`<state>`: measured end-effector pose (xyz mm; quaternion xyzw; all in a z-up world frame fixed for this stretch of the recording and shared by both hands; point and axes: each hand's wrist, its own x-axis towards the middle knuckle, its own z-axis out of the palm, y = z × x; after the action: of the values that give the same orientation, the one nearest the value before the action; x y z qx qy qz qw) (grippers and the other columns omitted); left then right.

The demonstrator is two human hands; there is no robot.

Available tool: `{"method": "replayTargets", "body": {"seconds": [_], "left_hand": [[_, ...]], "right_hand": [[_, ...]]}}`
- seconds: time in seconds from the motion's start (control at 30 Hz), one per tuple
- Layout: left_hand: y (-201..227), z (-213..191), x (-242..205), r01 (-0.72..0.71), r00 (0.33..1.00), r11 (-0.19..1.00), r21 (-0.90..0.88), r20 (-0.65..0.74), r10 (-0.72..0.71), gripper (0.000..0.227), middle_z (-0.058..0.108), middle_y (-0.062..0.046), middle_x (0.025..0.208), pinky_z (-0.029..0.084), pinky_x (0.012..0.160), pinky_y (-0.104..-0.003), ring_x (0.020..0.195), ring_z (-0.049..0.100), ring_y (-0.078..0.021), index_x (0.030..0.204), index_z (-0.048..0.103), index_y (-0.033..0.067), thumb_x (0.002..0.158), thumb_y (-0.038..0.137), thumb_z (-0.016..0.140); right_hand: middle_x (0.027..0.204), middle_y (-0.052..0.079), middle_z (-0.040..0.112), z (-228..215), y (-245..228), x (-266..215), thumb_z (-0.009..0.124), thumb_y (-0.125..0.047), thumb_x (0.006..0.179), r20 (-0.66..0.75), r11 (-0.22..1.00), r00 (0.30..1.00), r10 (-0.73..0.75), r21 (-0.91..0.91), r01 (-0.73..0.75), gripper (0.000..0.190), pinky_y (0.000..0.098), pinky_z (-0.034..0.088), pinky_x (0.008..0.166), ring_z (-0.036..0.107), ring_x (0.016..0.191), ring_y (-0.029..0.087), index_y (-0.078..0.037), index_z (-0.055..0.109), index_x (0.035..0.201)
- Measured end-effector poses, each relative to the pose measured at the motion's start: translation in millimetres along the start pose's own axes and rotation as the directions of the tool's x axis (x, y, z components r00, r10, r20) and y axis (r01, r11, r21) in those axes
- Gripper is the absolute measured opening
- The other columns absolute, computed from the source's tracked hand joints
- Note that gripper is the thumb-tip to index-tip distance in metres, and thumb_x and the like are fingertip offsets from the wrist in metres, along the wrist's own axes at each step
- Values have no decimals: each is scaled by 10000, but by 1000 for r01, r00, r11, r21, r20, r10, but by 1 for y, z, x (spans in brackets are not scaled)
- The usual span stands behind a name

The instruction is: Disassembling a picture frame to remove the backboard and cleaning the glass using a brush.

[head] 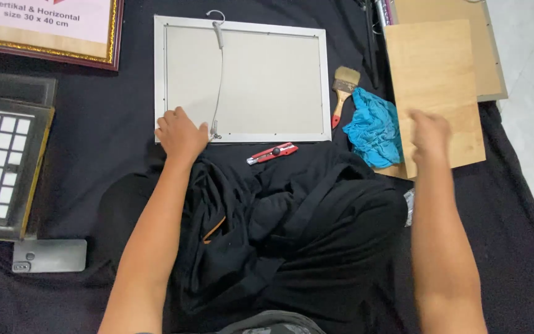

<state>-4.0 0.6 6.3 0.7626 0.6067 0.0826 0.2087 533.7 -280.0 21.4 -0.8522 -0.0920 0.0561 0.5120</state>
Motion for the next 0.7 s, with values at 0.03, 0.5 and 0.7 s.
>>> {"method": "replayTargets", "body": {"seconds": [0.03,0.5,0.7], "left_hand": [[-1,-8,-1,34,999,999,-20,-15,-35,712,508,-295,1346,314,1044,-550,1278,419,-457,1429,477,-67,908,361,703],[-22,-30,18,304,953,944,-131,57,-299,743,436,-271,1406,346,1061,-557,1330,400,-438,1487,396,5,913,385,676],[-16,-36,20,365,922,923,-124,185,-340,805,380,-329,1487,299,1104,-577,1403,347,-470,1536,328,-21,926,394,648]], "right_hand": [[1061,133,680,17,-49,-36,922,-541,825,142,969,990,-26,-239,59,697,540,580,717,722,979,339,-72,664,1271],[1670,351,111,186,-175,-276,612,-758,874,427,635,790,440,-770,63,1241,519,73,1292,130,1569,446,95,85,1605],[1668,365,-26,200,-162,-293,621,-840,805,415,708,824,385,-706,25,1387,528,-16,1286,0,1571,455,87,-29,1606]]}}
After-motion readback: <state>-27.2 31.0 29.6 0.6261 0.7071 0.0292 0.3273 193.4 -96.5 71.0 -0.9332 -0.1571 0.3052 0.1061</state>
